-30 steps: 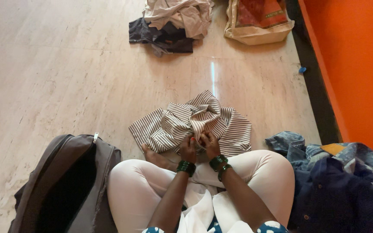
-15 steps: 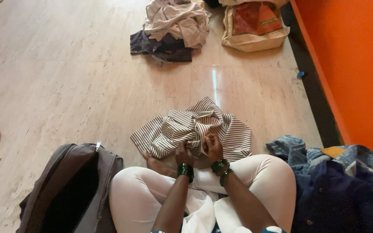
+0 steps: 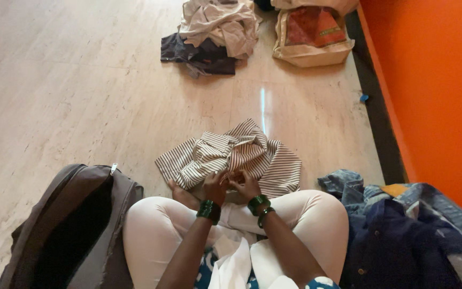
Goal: The person removes clothes from a bag, unfolds them to check for tags or details, and smooths them out while sitting on the floor.
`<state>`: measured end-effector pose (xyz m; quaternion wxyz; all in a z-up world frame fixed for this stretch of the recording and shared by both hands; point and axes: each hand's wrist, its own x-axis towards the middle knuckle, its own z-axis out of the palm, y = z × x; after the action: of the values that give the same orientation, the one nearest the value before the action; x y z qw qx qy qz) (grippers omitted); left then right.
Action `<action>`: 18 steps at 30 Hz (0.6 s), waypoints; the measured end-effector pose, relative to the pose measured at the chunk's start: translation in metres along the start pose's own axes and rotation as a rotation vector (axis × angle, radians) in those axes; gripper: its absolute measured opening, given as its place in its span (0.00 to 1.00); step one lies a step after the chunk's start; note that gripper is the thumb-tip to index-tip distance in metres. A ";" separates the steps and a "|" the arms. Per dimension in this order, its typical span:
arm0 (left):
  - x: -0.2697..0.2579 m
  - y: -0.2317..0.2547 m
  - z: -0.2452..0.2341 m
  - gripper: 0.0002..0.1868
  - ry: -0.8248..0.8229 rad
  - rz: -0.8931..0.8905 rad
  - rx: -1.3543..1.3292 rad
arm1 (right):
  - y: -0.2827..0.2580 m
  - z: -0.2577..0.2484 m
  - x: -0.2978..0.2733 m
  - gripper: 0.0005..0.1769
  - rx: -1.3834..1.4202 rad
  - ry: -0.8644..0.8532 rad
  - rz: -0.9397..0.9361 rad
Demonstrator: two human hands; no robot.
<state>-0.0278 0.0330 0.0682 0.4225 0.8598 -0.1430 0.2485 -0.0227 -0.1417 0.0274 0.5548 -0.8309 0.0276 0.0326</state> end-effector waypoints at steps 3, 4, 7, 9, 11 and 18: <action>-0.011 0.005 -0.021 0.13 -0.053 -0.004 0.214 | -0.042 0.000 -0.014 0.54 -0.484 -0.030 0.080; -0.012 0.009 -0.025 0.13 -0.025 -0.016 0.213 | -0.055 0.002 -0.019 0.59 -0.722 0.028 0.055; -0.005 0.033 -0.037 0.09 -0.032 -0.117 0.158 | -0.077 0.010 -0.020 0.59 -0.980 0.072 0.071; -0.001 0.056 -0.044 0.06 -0.077 -0.219 0.115 | -0.067 0.004 -0.019 0.54 -0.987 0.038 0.120; 0.009 0.074 -0.051 0.07 -0.029 -0.105 0.202 | -0.054 -0.003 -0.009 0.35 -0.632 0.101 0.233; 0.051 0.078 -0.036 0.06 0.100 -0.119 0.160 | -0.078 -0.112 0.018 0.26 -0.598 0.088 0.075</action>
<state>-0.0318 0.0133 0.1663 0.3732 0.8842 -0.0503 0.2762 0.0047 -0.2150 0.1408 0.2821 -0.9564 0.0716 0.0236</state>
